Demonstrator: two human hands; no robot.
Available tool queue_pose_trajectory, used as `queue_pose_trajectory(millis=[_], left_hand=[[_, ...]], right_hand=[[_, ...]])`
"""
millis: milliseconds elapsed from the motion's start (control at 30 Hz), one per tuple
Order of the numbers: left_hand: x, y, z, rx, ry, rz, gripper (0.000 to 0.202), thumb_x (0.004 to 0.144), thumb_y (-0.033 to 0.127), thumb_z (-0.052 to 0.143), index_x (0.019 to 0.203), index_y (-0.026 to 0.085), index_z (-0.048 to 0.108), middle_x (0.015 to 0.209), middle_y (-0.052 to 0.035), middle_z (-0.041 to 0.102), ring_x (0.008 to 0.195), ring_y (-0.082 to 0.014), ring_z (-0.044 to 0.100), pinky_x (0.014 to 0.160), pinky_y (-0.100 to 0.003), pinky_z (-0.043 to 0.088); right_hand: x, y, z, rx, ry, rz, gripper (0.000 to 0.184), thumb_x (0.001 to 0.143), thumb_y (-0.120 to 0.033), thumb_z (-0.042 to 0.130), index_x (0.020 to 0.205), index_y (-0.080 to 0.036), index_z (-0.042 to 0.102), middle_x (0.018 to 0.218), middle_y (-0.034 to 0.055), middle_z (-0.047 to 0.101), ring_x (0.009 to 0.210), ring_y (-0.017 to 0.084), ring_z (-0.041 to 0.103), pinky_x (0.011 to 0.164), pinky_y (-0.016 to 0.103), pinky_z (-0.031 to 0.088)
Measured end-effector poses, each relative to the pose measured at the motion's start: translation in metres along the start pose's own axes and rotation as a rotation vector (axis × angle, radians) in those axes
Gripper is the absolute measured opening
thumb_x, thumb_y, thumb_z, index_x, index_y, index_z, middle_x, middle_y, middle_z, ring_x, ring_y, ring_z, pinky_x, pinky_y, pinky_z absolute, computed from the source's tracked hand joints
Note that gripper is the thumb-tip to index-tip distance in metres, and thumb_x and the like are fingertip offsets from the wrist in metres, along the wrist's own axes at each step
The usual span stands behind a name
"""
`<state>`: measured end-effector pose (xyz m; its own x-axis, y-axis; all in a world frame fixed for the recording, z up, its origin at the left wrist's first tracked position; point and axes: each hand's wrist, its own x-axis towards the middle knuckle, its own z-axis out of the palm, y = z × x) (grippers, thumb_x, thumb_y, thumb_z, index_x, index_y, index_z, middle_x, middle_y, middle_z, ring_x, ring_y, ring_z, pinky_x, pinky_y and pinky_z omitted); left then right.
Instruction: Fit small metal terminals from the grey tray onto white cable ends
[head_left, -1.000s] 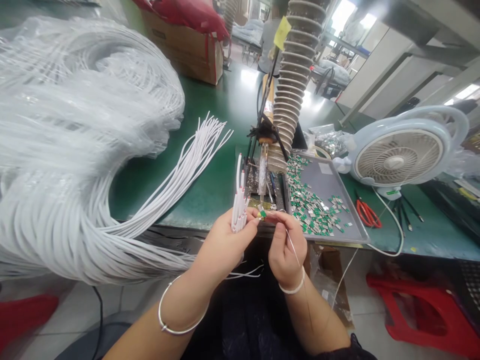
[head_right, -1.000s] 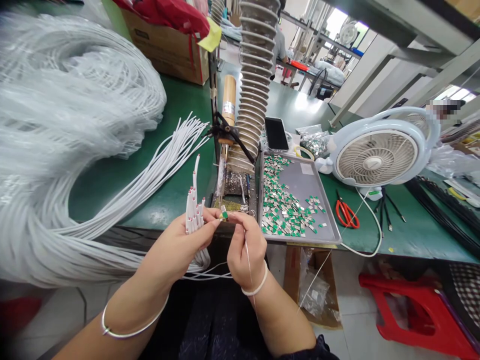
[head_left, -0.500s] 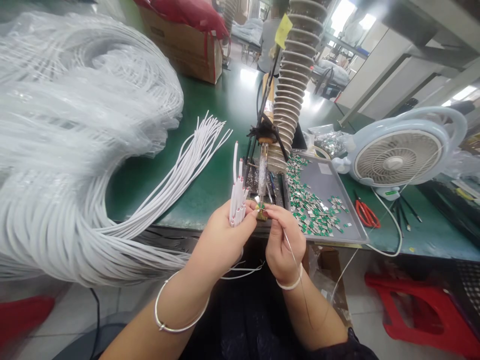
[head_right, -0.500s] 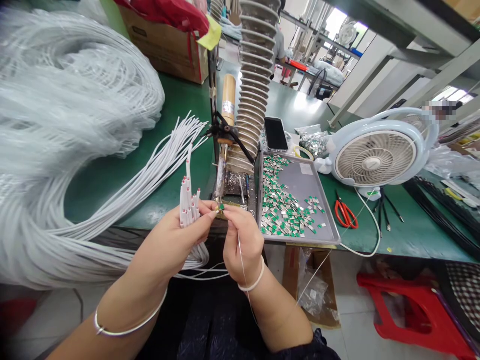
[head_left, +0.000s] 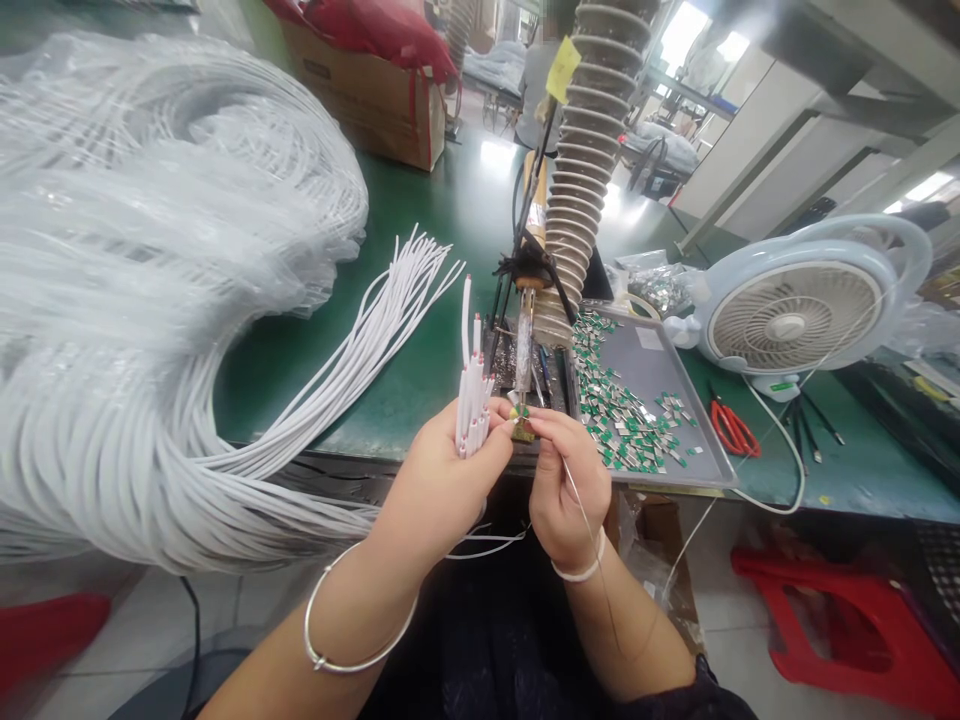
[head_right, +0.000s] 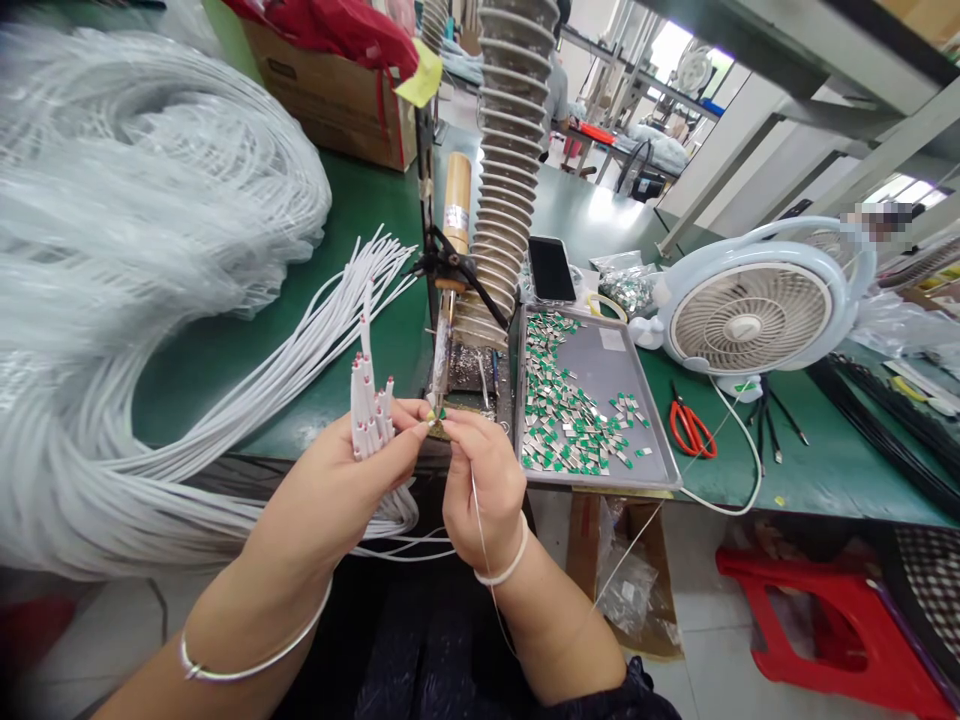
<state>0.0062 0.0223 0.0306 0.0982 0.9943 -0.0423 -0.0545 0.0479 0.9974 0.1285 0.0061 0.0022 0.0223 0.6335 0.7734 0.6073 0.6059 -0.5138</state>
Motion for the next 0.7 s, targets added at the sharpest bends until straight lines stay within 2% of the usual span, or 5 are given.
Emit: queue_pose_trajectory(millis=[100, 233, 500, 600, 700], left_hand=[[0.0, -0.001, 0.0, 0.012, -0.01, 0.013, 0.008, 0.078, 0.026, 0.056, 0.08, 0.019, 0.059, 0.082, 0.0003, 0.061, 0.071, -0.0142, 0.054, 0.067, -0.025, 0.041], [-0.002, -0.005, -0.002, 0.041, -0.06, -0.017, 0.011, 0.08, 0.029, 0.055, 0.082, 0.019, 0.058, 0.081, 0.0012, 0.059, 0.065, -0.0123, 0.051, 0.063, -0.025, 0.04], [-0.013, -0.015, -0.005, 0.209, -0.241, -0.013, 0.024, 0.085, 0.036, 0.047, 0.069, 0.018, 0.053, 0.064, 0.0015, 0.052, 0.059, -0.0135, 0.046, 0.06, -0.026, 0.038], [-0.016, -0.02, -0.007, 0.245, -0.199, -0.023, 0.03, 0.086, 0.038, 0.043, 0.066, 0.019, 0.053, 0.064, -0.0003, 0.055, 0.064, -0.0162, 0.052, 0.063, -0.028, 0.039], [-0.021, -0.023, -0.012, 0.266, -0.092, -0.023, 0.024, 0.087, 0.039, 0.044, 0.083, 0.019, 0.058, 0.079, -0.0027, 0.062, 0.076, -0.0189, 0.057, 0.069, -0.028, 0.04]], right_hand=[[-0.001, 0.0, -0.001, 0.001, -0.004, 0.0, 0.028, 0.085, -0.006, 0.043, 0.105, -0.02, 0.057, 0.101, 0.0084, 0.066, 0.098, 0.019, 0.063, 0.083, 0.039, 0.054], [-0.006, 0.0, -0.002, 0.024, 0.003, 0.001, 0.029, 0.084, -0.004, 0.044, 0.105, -0.02, 0.056, 0.098, 0.008, 0.065, 0.097, 0.019, 0.062, 0.082, 0.038, 0.054], [-0.015, 0.0, -0.005, -0.007, -0.044, -0.008, 0.025, 0.085, -0.006, 0.043, 0.101, -0.02, 0.055, 0.091, 0.0075, 0.065, 0.09, 0.018, 0.062, 0.077, 0.038, 0.056], [-0.019, -0.002, -0.009, -0.004, -0.065, -0.002, 0.026, 0.084, -0.005, 0.043, 0.102, -0.02, 0.055, 0.09, 0.0077, 0.064, 0.088, 0.018, 0.062, 0.074, 0.037, 0.056], [-0.021, -0.004, -0.014, 0.0, -0.082, -0.012, 0.029, 0.083, -0.002, 0.043, 0.104, -0.019, 0.055, 0.09, 0.0085, 0.063, 0.089, 0.018, 0.062, 0.074, 0.036, 0.056]])
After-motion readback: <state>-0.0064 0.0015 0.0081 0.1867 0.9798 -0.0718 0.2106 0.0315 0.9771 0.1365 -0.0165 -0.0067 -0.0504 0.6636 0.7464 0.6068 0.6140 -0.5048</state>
